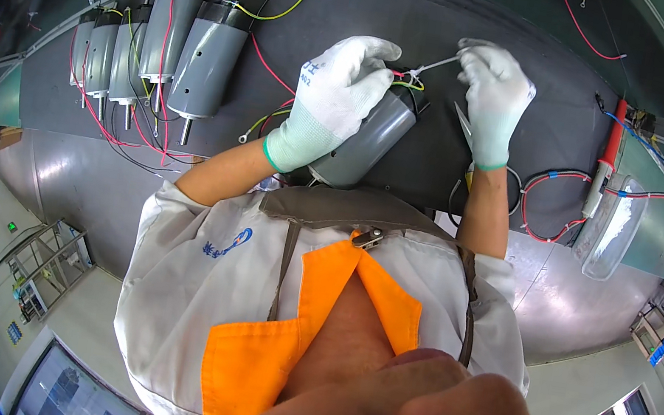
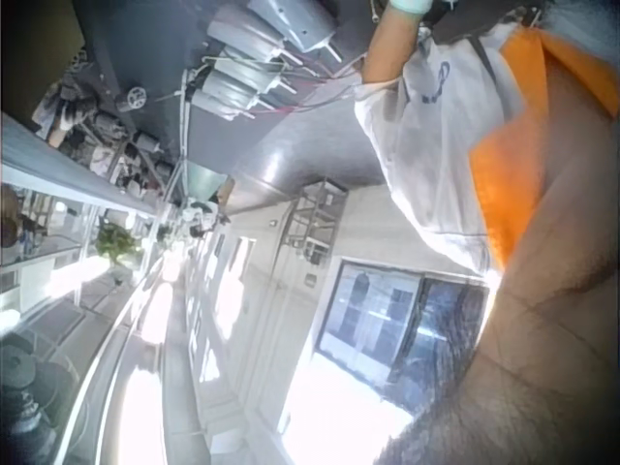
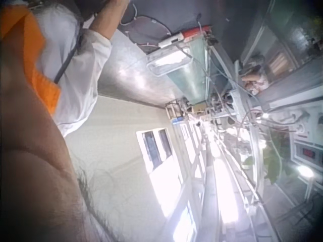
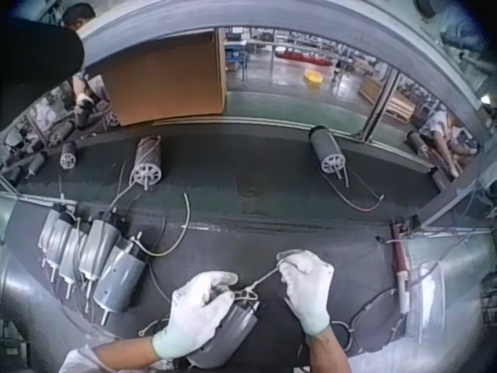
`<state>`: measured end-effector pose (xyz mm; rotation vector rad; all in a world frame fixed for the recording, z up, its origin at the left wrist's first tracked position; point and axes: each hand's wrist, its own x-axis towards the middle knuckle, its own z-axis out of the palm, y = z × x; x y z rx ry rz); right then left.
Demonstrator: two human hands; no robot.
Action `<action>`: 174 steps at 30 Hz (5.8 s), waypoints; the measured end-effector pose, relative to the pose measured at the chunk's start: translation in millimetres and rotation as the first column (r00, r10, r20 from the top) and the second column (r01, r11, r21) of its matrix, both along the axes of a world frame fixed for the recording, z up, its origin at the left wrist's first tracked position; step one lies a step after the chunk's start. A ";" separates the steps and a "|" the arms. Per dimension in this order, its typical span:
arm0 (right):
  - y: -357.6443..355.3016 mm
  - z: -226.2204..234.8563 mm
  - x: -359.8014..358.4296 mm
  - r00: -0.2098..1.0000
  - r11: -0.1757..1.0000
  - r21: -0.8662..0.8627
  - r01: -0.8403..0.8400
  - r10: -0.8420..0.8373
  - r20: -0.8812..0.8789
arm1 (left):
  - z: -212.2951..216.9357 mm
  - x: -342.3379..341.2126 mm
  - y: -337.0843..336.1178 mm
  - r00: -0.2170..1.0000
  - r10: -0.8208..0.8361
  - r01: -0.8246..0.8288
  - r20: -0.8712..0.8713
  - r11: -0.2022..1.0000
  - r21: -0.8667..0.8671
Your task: The person repeatedly picks up cylindrical motors, uses pliers to strip and twist wires, and tests them with a multimeter. They place the motors back on the table after each test.
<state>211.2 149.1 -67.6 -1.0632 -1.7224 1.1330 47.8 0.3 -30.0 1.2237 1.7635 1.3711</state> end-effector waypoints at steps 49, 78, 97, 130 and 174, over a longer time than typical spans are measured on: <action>-85.5 48.2 138.7 0.940 0.767 -0.573 -0.289 0.341 -0.018 | 53.2 -51.8 111.9 0.695 -0.712 0.714 -0.098 0.700 -0.025; -81.3 26.9 26.9 0.895 0.415 -0.821 -0.393 0.377 -0.238 | -31.9 -5.0 -51.4 0.886 -0.020 0.163 -0.463 0.949 0.270; 124.0 48.1 235.7 0.744 0.932 -0.244 0.269 -0.362 -0.562 | -32.1 -53.7 63.8 0.475 -0.253 0.289 0.843 0.950 0.122; -16.6 47.8 -29.2 0.634 0.794 -0.099 -0.600 0.396 -0.665 | 17.8 -33.5 77.2 0.494 -0.264 0.095 0.829 0.963 0.251; 119.1 58.9 6.5 0.861 0.801 -0.316 -0.508 0.487 -0.150 | -4.2 -57.0 67.7 0.290 -0.389 -0.100 0.874 0.897 0.431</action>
